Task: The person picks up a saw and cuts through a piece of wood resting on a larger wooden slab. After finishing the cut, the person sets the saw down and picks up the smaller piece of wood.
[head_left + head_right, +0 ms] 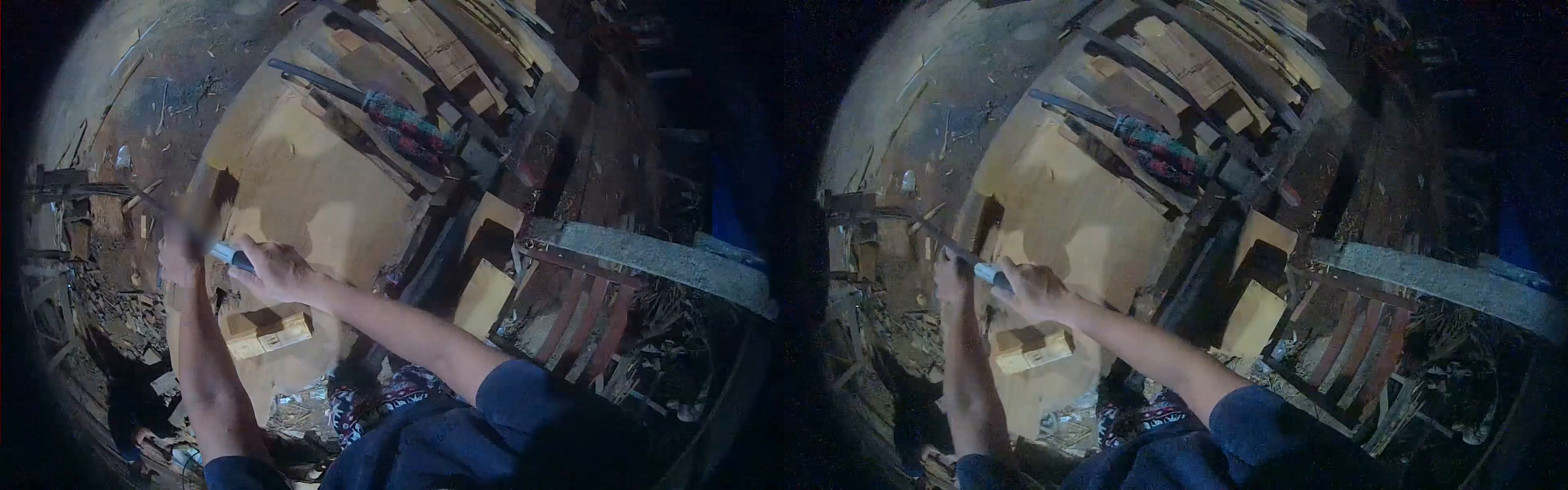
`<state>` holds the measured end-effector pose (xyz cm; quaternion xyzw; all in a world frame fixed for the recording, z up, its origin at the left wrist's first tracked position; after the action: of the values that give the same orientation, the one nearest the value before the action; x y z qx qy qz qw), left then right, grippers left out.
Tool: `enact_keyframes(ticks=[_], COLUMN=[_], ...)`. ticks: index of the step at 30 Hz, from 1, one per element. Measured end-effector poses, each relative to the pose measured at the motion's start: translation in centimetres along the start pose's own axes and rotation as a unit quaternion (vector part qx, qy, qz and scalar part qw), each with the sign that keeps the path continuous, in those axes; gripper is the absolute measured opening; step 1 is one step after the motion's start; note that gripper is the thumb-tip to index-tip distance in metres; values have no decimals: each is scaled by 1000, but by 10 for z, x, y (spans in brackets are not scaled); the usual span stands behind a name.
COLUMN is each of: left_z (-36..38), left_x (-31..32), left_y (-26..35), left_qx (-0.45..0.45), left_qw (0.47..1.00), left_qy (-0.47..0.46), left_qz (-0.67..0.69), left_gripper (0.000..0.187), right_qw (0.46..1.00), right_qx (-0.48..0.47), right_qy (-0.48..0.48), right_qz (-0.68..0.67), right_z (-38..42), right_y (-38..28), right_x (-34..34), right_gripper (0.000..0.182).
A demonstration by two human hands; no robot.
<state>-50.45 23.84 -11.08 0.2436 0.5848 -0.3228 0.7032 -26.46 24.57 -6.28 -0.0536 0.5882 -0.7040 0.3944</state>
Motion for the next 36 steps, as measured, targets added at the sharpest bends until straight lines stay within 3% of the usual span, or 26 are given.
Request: enact_keyframes(ticks=[3,8,10,13,17,22,24,25,27,28,29,31,33,36], left_z=[-2,-1,-8,6,7,1,0,1,7,2,13,9,11,7], left_x=[4,7,9,-10,-10,3,2,4,-11,0,-24,-9,-9,-8], left_y=[-5,3,-5,3,4,0,-9,-13,2,-11,4,-1,-1,0], left_qx=[-6,129,104,-33,3,10,-33,-46,-37,-70,-47,-47,-56,-54], left_qw=[1000,986,993,998,1000,1000,991,990,982,991,988,991,992,992], left_qy=[6,55,48,32,18,4,39,42,-56,14,22,38,38,47], left_qz=[20,-91,-27,40,17,-9,125,126,175,112,145,121,111,106], left_gripper=[56,49,46,46,56,47,41,41,41,41,43,44,44,44], right_qw=[1000,999,996,996,995,989,986,983,981,987,991,991,985,973], right_qx=[-11,-5,56,64,90,110,128,149,152,123,96,70,130,199], right_qy=[-12,-32,-44,-21,-32,-73,-83,-94,-88,-74,-57,-30,-98,-117], right_qz=[-3,-37,-48,-53,-19,-72,-62,-54,-81,-77,-75,-111,-48,31], right_z=[-1,-1,1,-1,-4,-6,-4,-1,9,22,41,84,108,88], right_y=[3,-1,-1,2,2,6,1,0,5,11,19,32,26,37], right_x=[1,-4,-9,-7,-8,-2,-8,-9,-7,-14,-26,-54,-77,-61], right_gripper=[44,51,56,57,55,55,52,50,46,47,50,48,44,45])
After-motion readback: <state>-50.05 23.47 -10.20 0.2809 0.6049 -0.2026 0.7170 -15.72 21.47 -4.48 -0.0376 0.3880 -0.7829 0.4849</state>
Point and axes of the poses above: each hand's wrist, its own z-axis away from the middle knuckle, its own x-axis out of the palm, y = z × x, the point moved 7 cm from there along -z, towards the middle knuckle, and after that the axes turned 10 degrees about x, right-handed, at the moved point
